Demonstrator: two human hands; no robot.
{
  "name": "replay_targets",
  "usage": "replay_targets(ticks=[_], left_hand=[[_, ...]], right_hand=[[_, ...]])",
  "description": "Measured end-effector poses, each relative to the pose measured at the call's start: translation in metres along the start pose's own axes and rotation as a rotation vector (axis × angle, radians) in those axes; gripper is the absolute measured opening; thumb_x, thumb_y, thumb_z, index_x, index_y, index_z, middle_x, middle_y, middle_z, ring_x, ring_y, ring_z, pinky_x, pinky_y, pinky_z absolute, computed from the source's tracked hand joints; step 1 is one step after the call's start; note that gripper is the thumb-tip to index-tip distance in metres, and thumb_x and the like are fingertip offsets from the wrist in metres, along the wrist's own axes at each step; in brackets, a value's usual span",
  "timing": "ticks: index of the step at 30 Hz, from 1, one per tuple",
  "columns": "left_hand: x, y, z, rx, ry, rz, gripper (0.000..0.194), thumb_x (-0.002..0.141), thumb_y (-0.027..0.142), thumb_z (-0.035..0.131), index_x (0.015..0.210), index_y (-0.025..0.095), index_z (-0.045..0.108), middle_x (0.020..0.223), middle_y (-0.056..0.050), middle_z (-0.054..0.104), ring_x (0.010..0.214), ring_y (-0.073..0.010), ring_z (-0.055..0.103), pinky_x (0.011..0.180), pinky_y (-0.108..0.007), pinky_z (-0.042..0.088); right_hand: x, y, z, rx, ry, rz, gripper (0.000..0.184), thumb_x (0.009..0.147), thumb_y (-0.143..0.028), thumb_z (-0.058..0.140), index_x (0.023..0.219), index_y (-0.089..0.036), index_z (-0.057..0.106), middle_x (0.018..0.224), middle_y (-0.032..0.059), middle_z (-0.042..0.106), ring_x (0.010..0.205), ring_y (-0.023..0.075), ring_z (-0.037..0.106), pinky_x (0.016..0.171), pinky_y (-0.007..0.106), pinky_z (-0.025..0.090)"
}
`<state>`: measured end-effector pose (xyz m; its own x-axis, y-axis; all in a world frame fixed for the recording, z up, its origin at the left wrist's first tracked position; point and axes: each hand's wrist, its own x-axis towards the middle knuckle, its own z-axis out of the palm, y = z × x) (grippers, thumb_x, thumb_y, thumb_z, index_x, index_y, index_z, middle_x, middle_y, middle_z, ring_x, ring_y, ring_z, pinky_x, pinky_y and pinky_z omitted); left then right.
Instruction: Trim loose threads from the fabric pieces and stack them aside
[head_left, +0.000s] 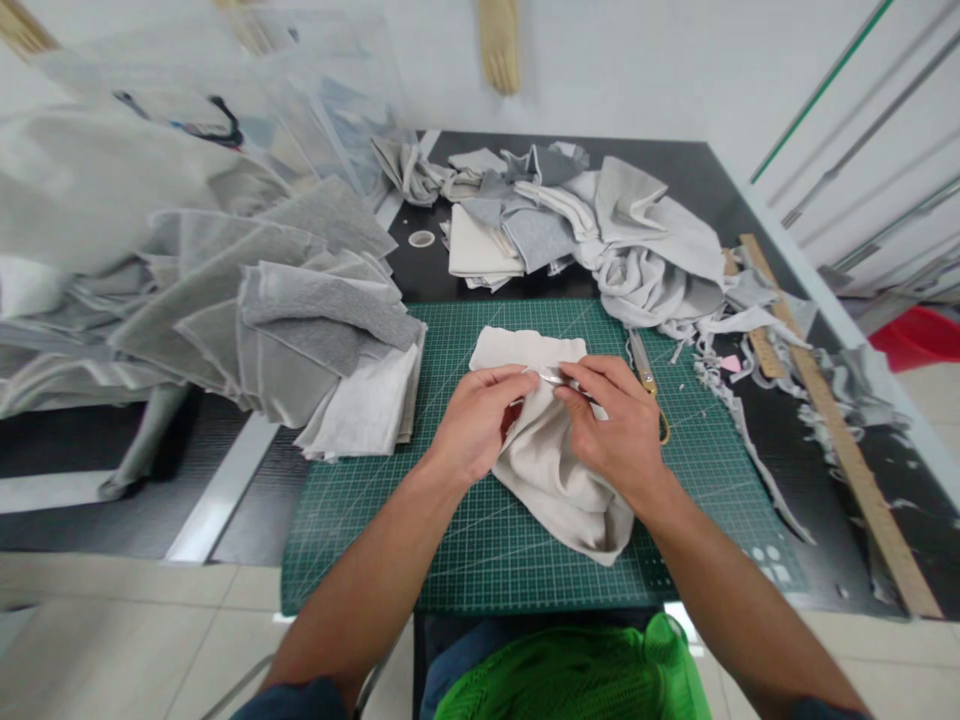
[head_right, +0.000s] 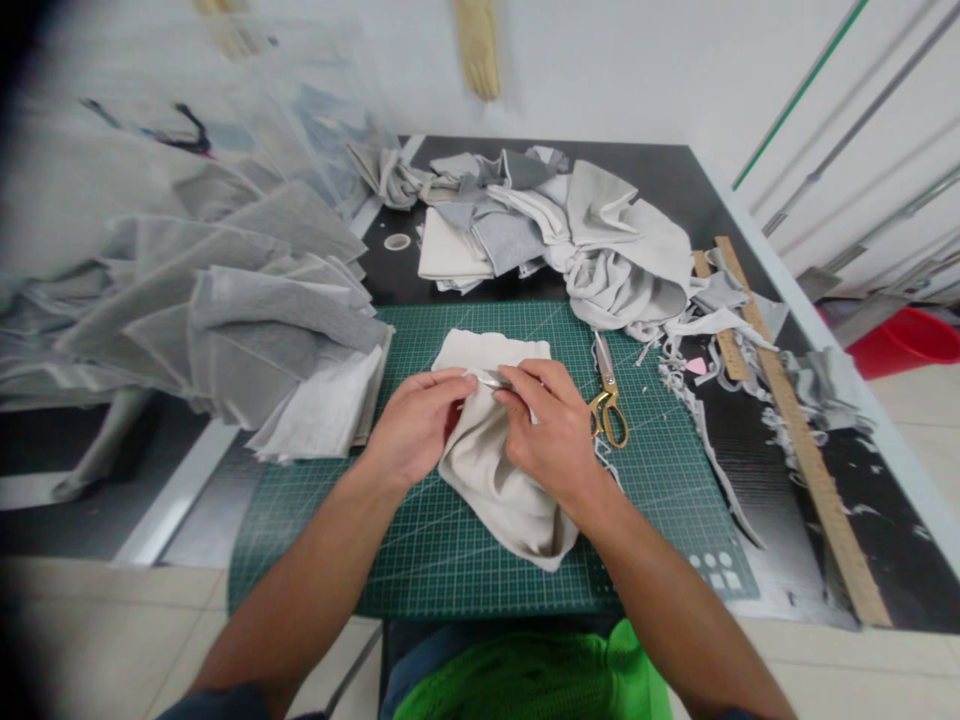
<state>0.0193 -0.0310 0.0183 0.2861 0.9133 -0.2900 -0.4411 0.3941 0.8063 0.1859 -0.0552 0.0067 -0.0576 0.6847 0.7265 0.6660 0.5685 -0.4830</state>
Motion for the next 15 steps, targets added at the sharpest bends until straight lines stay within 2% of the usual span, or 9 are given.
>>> replay_targets(ticks=[9, 15], left_hand=[[-0.001, -0.0034, -0.0014, 0.13, -0.027, 0.081, 0.015, 0.081, 0.029, 0.079, 0.076, 0.015, 0.075, 0.071, -0.001, 0.064, 0.066, -0.0108, 0.053, 0.066, -0.026, 0.042], [-0.0022, -0.0031, 0.0014, 0.119, -0.035, 0.105, 0.017, 0.082, 0.032, 0.079, 0.081, 0.016, 0.075, 0.075, -0.001, 0.066, 0.07, -0.0119, 0.056, 0.068, -0.025, 0.044]], right_hand=[[0.0005, -0.0004, 0.0001, 0.018, -0.007, 0.043, 0.022, 0.097, -0.015, 0.061, 0.111, -0.02, 0.078, 0.101, 0.0098, 0.073, 0.094, 0.0217, 0.071, 0.086, 0.04, 0.061], [0.0019, -0.002, -0.0007, 0.019, 0.004, 0.055, 0.021, 0.097, -0.015, 0.06, 0.109, -0.021, 0.078, 0.101, 0.009, 0.074, 0.093, 0.0211, 0.071, 0.084, 0.039, 0.061]])
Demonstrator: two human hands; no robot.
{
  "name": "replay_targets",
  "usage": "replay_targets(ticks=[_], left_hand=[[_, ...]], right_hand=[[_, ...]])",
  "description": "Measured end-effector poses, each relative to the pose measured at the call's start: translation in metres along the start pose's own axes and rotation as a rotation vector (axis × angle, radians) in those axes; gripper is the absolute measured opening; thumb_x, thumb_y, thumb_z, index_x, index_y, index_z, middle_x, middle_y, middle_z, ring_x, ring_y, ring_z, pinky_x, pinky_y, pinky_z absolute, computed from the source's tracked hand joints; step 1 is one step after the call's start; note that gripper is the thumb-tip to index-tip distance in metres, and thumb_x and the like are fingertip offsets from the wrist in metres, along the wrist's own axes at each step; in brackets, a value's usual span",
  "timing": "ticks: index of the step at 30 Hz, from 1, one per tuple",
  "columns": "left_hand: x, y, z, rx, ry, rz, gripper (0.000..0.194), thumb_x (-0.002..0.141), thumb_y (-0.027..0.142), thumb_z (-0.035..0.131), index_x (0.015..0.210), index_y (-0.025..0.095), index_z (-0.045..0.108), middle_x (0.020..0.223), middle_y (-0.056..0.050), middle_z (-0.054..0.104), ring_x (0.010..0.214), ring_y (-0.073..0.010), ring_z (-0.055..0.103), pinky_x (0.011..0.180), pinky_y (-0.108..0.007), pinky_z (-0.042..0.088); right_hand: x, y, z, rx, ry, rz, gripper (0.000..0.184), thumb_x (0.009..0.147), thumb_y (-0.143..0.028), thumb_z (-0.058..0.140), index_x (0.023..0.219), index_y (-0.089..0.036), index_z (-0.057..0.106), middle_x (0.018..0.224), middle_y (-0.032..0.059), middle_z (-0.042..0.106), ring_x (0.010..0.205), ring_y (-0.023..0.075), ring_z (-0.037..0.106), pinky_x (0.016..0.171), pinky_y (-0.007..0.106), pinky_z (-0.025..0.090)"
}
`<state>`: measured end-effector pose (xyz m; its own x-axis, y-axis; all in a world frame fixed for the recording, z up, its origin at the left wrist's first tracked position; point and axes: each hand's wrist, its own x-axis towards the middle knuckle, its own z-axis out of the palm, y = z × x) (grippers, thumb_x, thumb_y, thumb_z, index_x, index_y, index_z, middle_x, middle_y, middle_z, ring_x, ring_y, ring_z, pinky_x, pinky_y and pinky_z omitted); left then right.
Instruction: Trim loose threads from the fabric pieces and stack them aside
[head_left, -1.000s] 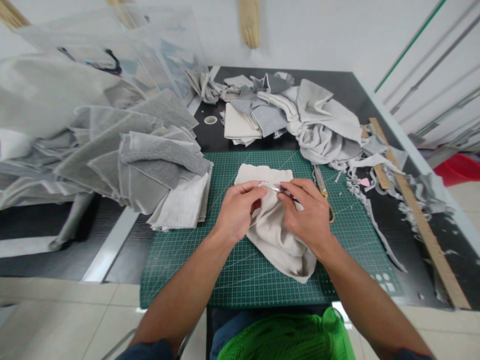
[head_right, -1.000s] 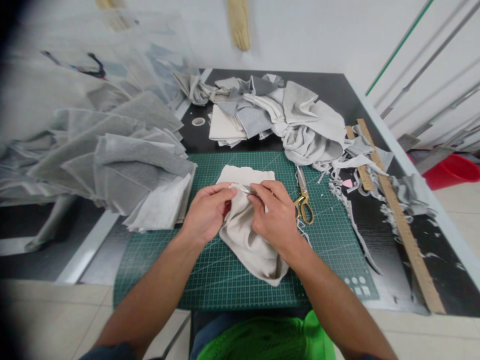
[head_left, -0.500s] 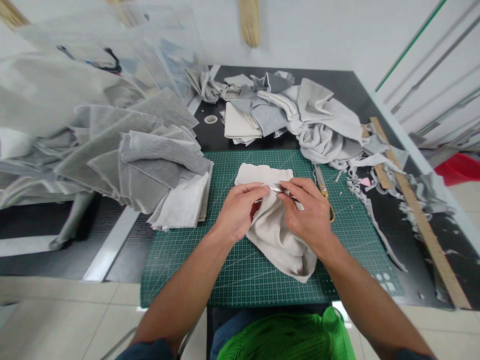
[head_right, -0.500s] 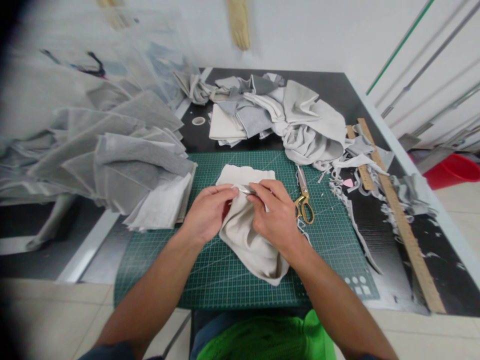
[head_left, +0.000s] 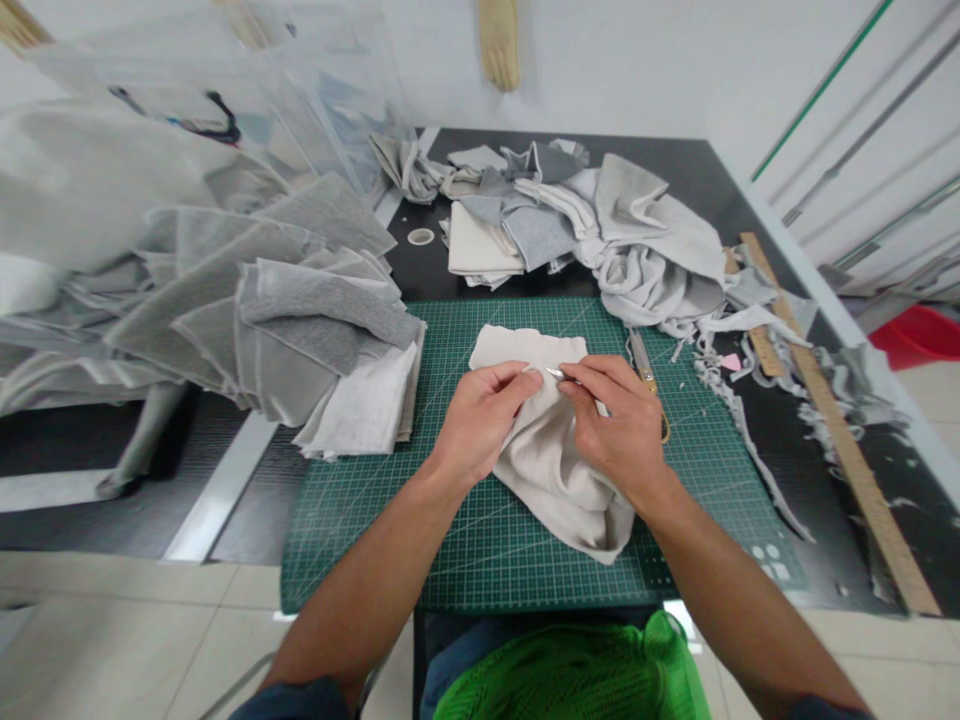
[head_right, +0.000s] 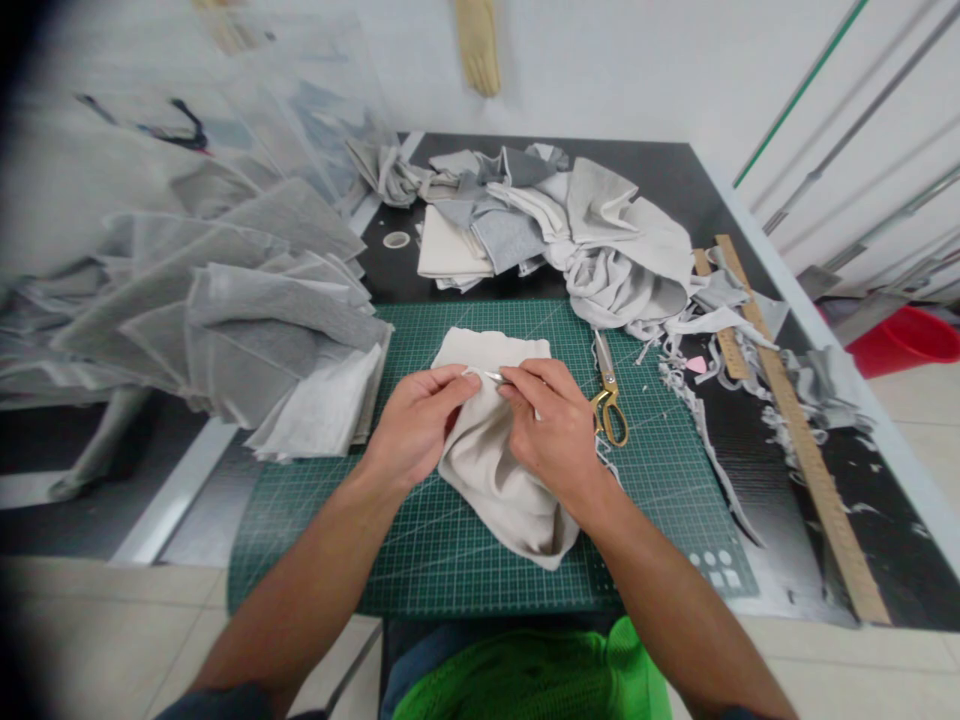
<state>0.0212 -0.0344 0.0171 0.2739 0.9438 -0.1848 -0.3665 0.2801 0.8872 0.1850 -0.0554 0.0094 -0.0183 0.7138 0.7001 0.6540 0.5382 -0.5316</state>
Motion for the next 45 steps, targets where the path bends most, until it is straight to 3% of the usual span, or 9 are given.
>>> replay_targets(ticks=[12, 20, 31, 45], left_hand=[[-0.001, -0.0008, -0.0001, 0.167, 0.033, 0.044, 0.019, 0.083, 0.035, 0.076, 0.084, 0.017, 0.077, 0.077, -0.003, 0.068, 0.073, -0.0147, 0.057, 0.067, -0.027, 0.044], [-0.0024, -0.0001, 0.0013, 0.167, 0.024, 0.037, 0.019, 0.083, 0.035, 0.075, 0.078, 0.017, 0.075, 0.073, -0.002, 0.065, 0.067, -0.0126, 0.052, 0.062, -0.026, 0.041], [-0.0023, -0.0029, -0.0036, 0.308, 0.024, 0.07, 0.023, 0.085, 0.039, 0.077, 0.09, 0.017, 0.082, 0.082, -0.004, 0.074, 0.075, -0.0163, 0.061, 0.071, -0.028, 0.046], [-0.0009, 0.0011, 0.0012, 0.055, 0.085, 0.049, 0.017, 0.073, 0.028, 0.086, 0.085, 0.017, 0.082, 0.087, -0.006, 0.077, 0.08, -0.0158, 0.067, 0.082, -0.03, 0.052]], right_hand=[[-0.0015, 0.0007, -0.0002, -0.004, -0.033, 0.009, 0.022, 0.095, -0.018, 0.063, 0.112, -0.021, 0.076, 0.103, 0.0101, 0.073, 0.096, 0.023, 0.07, 0.086, 0.042, 0.061], [-0.0008, 0.001, 0.0001, 0.013, -0.014, -0.006, 0.02, 0.096, -0.015, 0.061, 0.107, -0.021, 0.077, 0.099, 0.0088, 0.074, 0.092, 0.0211, 0.071, 0.083, 0.039, 0.061], [0.0002, 0.0013, -0.0017, -0.01, -0.046, 0.005, 0.021, 0.096, -0.016, 0.061, 0.108, -0.022, 0.078, 0.1, 0.0085, 0.075, 0.092, 0.0216, 0.071, 0.084, 0.041, 0.061], [-0.0012, 0.0018, -0.0027, 0.002, -0.052, 0.077, 0.02, 0.093, -0.023, 0.066, 0.11, -0.022, 0.077, 0.105, 0.0084, 0.074, 0.092, 0.0221, 0.071, 0.081, 0.039, 0.063]])
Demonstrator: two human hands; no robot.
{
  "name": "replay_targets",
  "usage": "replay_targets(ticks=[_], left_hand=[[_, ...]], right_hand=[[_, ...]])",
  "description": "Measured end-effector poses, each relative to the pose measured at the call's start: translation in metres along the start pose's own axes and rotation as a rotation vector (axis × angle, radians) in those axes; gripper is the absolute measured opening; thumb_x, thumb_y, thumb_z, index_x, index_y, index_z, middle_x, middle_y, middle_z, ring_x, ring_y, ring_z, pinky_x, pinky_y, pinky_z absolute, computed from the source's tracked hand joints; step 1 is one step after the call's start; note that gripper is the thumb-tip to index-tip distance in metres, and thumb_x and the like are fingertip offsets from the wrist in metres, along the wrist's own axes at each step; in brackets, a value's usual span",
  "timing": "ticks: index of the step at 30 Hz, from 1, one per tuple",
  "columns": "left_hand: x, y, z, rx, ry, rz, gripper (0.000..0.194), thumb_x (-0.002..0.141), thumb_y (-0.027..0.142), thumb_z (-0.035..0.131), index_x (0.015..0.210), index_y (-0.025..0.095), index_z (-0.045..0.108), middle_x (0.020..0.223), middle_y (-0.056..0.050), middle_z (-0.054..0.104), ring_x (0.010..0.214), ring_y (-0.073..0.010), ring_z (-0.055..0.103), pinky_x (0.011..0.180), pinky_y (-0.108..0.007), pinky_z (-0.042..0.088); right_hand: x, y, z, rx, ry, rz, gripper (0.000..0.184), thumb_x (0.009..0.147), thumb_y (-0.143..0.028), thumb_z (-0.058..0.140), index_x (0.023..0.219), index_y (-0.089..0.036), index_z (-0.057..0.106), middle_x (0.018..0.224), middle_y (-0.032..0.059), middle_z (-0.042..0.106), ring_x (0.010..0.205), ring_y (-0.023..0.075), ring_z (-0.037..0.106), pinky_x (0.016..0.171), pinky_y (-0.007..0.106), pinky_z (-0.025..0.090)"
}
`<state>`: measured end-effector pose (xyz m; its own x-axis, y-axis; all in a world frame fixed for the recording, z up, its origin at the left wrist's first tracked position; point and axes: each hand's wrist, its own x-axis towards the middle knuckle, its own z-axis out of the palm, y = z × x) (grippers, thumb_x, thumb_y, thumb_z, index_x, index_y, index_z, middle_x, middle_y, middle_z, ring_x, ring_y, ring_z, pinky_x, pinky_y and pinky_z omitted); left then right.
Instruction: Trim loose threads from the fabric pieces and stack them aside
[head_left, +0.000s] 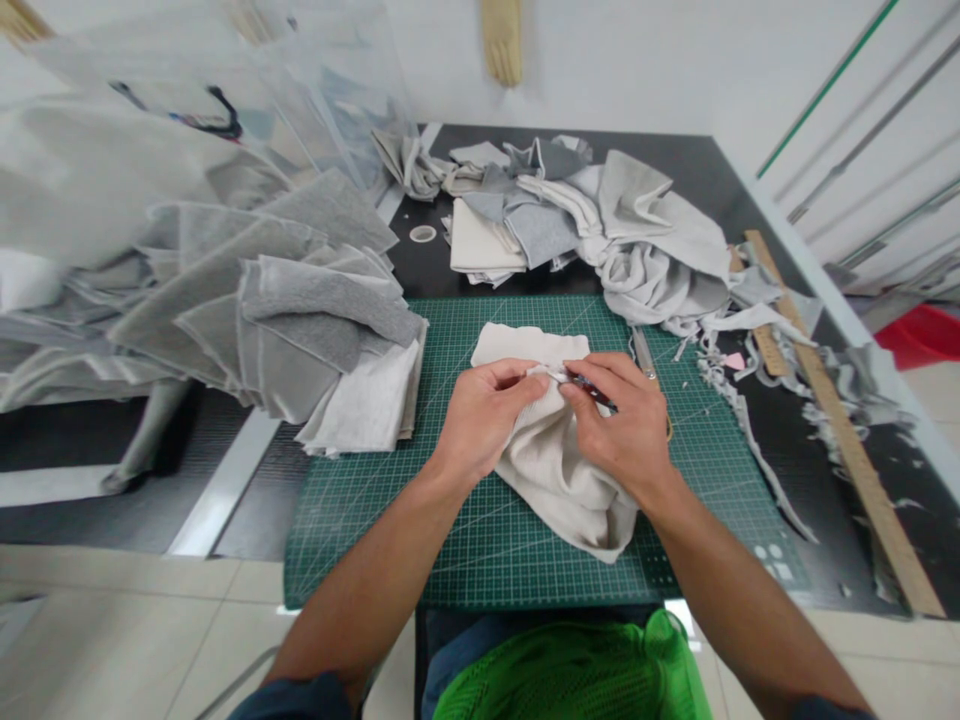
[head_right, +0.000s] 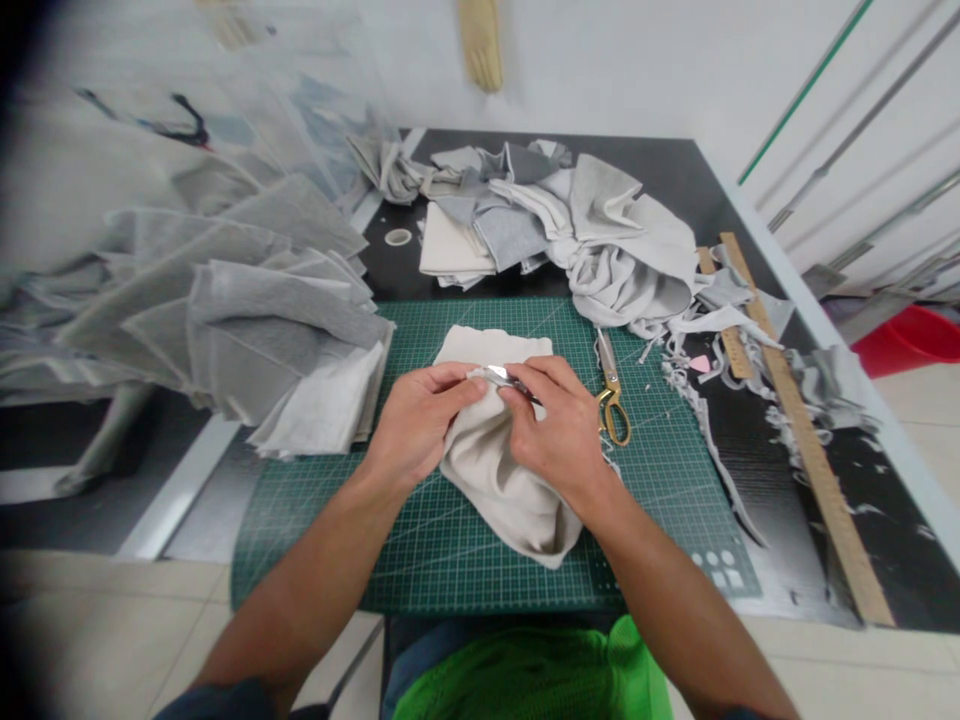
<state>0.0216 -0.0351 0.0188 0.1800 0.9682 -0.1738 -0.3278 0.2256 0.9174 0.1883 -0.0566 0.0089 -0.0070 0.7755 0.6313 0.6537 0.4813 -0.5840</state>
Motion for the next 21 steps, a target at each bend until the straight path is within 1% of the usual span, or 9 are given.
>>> replay_targets(ticks=[6, 12, 17, 21], left_hand=[[-0.0009, -0.0001, -0.0008, 0.032, -0.018, 0.012, 0.017, 0.073, 0.026, 0.085, 0.088, 0.017, 0.084, 0.087, -0.007, 0.079, 0.084, -0.0182, 0.07, 0.084, -0.033, 0.054], [-0.0001, -0.0016, -0.0034, 0.038, -0.074, -0.01, 0.019, 0.075, 0.028, 0.086, 0.091, 0.018, 0.084, 0.088, -0.007, 0.079, 0.086, -0.0185, 0.071, 0.086, -0.033, 0.055], [0.0002, -0.0003, -0.0028, 0.011, -0.093, -0.05, 0.021, 0.07, 0.027, 0.089, 0.088, 0.017, 0.084, 0.086, -0.007, 0.079, 0.082, -0.0178, 0.07, 0.082, -0.032, 0.054], [-0.0004, 0.001, -0.0022, -0.011, -0.1, -0.076, 0.02, 0.071, 0.027, 0.088, 0.087, 0.016, 0.084, 0.085, -0.007, 0.078, 0.078, -0.0161, 0.068, 0.076, -0.03, 0.053]], right_hand=[[0.0005, 0.0001, -0.0006, 0.003, -0.014, -0.033, 0.022, 0.092, -0.021, 0.065, 0.112, -0.021, 0.076, 0.104, 0.0095, 0.073, 0.093, 0.0229, 0.071, 0.083, 0.041, 0.061], [-0.0004, 0.0009, 0.0015, 0.007, 0.001, -0.091, 0.024, 0.094, -0.017, 0.063, 0.114, -0.021, 0.076, 0.104, 0.0096, 0.073, 0.095, 0.0227, 0.07, 0.085, 0.041, 0.061], [-0.0011, 0.0019, 0.002, -0.015, -0.026, -0.108, 0.025, 0.095, -0.015, 0.06, 0.113, -0.022, 0.077, 0.103, 0.0093, 0.073, 0.097, 0.0229, 0.07, 0.088, 0.042, 0.06], [-0.0009, 0.0014, 0.0029, -0.026, -0.04, -0.118, 0.024, 0.098, -0.014, 0.057, 0.109, -0.02, 0.078, 0.1, 0.0094, 0.074, 0.095, 0.022, 0.07, 0.087, 0.04, 0.06]])
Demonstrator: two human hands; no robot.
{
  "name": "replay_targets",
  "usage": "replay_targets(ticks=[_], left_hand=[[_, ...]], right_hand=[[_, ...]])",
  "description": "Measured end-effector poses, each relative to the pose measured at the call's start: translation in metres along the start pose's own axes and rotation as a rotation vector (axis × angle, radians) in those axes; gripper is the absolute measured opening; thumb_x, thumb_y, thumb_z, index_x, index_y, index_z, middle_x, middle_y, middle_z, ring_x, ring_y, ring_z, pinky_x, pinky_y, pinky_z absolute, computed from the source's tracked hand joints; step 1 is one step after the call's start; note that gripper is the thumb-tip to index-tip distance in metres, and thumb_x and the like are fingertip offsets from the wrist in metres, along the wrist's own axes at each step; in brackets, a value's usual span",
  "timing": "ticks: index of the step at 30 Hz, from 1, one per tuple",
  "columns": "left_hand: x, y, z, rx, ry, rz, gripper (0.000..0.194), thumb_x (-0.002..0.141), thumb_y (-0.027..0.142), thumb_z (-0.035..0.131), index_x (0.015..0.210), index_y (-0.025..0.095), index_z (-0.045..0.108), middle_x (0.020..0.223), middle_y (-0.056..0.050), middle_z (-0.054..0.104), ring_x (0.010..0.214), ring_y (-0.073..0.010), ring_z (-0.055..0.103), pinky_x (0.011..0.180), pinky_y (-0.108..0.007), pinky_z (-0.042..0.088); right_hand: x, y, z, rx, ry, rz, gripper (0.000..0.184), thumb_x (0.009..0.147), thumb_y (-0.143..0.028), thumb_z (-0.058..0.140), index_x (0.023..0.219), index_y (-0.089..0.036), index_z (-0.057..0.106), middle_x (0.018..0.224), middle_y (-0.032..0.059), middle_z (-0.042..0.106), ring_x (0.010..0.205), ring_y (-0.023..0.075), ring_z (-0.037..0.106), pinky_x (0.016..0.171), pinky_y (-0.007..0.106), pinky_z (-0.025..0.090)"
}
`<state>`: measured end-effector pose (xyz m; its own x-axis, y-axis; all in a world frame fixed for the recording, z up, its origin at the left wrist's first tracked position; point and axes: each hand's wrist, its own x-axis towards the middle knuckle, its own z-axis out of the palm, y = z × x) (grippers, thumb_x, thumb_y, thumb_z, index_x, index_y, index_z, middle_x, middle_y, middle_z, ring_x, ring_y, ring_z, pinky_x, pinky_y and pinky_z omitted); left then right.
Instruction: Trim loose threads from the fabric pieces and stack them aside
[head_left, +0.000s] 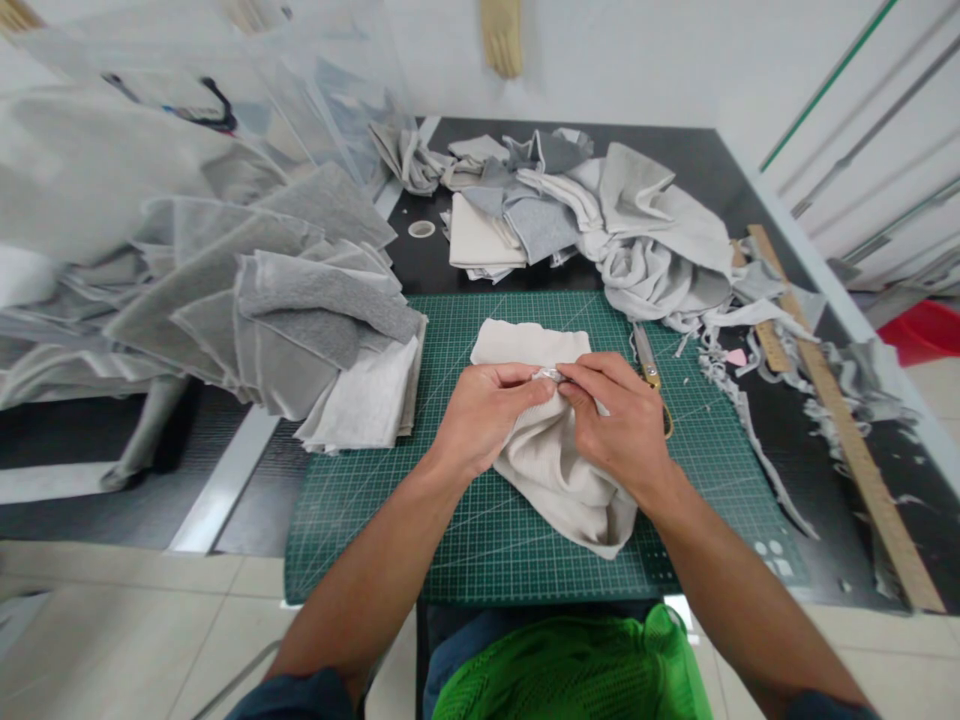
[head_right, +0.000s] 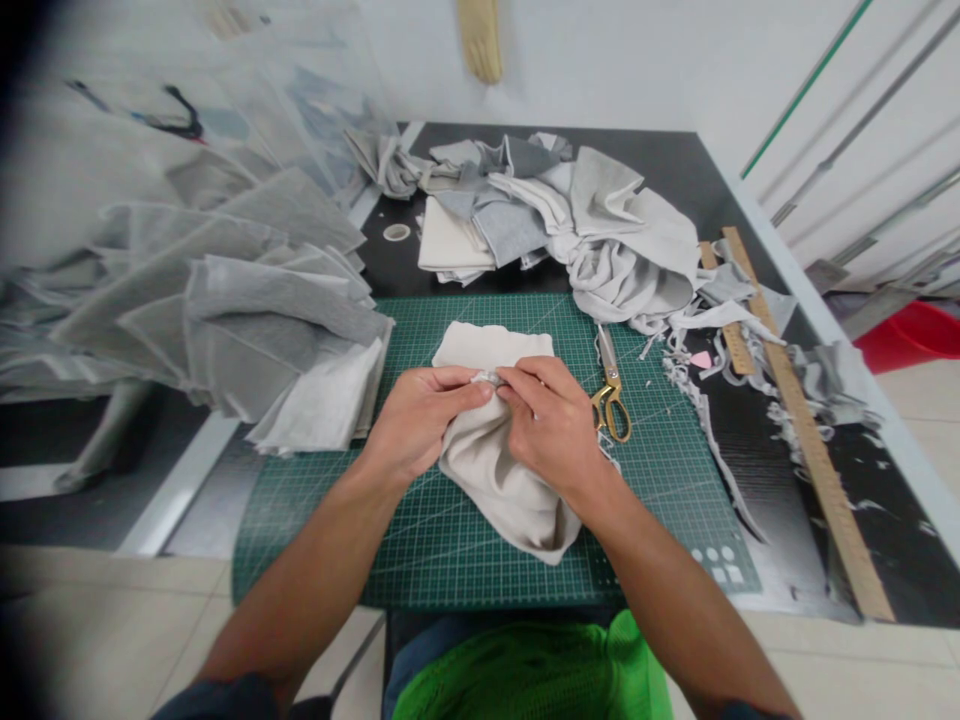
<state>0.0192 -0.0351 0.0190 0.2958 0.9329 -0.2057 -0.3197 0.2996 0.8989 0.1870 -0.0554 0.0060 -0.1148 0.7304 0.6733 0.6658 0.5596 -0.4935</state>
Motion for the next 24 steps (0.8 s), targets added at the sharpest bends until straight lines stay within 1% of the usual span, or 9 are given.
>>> replay_targets(ticks=[4, 8, 16, 20, 24], left_hand=[[-0.0003, 0.0008, 0.0005, -0.006, -0.002, -0.017, 0.02, 0.069, 0.026, 0.09, 0.084, 0.015, 0.083, 0.087, -0.007, 0.078, 0.075, -0.0146, 0.066, 0.074, -0.029, 0.051], [-0.0008, 0.0017, 0.0009, 0.006, 0.017, -0.025, 0.021, 0.066, 0.026, 0.091, 0.08, 0.014, 0.082, 0.082, -0.005, 0.077, 0.073, -0.0132, 0.064, 0.071, -0.027, 0.049], [0.0005, 0.0003, -0.0045, 0.052, -0.02, -0.064, 0.02, 0.067, 0.024, 0.09, 0.082, 0.014, 0.082, 0.083, -0.005, 0.076, 0.074, -0.0131, 0.065, 0.071, -0.026, 0.049], [0.001, -0.0001, -0.0051, 0.049, -0.026, -0.069, 0.021, 0.066, 0.023, 0.09, 0.083, 0.013, 0.082, 0.083, -0.006, 0.076, 0.075, -0.0136, 0.066, 0.072, -0.026, 0.05], [0.0009, -0.0009, -0.0062, 0.065, -0.03, -0.074, 0.02, 0.067, 0.024, 0.09, 0.083, 0.013, 0.081, 0.082, -0.005, 0.076, 0.074, -0.0138, 0.066, 0.07, -0.026, 0.049]], right_hand=[[0.0003, -0.0013, -0.0001, 0.015, 0.013, 0.014, 0.024, 0.097, -0.014, 0.058, 0.108, -0.02, 0.078, 0.099, 0.0093, 0.073, 0.094, 0.0219, 0.07, 0.086, 0.04, 0.06], [0.0006, -0.0013, -0.0026, 0.018, 0.005, 0.018, 0.024, 0.094, -0.016, 0.062, 0.112, -0.021, 0.077, 0.103, 0.0099, 0.073, 0.095, 0.0232, 0.07, 0.087, 0.041, 0.06], [-0.0006, 0.0013, -0.0035, 0.015, -0.05, -0.011, 0.024, 0.095, -0.015, 0.06, 0.111, -0.02, 0.077, 0.101, 0.0102, 0.073, 0.096, 0.0236, 0.07, 0.086, 0.041, 0.06], [-0.001, 0.0007, -0.0032, 0.023, -0.052, -0.007, 0.024, 0.096, -0.014, 0.058, 0.108, -0.021, 0.077, 0.099, 0.0094, 0.073, 0.094, 0.0225, 0.069, 0.085, 0.04, 0.06], [0.0001, 0.0014, -0.0054, 0.012, -0.058, -0.003, 0.023, 0.094, -0.015, 0.061, 0.11, -0.021, 0.077, 0.101, 0.01, 0.073, 0.096, 0.0234, 0.069, 0.086, 0.041, 0.06]])
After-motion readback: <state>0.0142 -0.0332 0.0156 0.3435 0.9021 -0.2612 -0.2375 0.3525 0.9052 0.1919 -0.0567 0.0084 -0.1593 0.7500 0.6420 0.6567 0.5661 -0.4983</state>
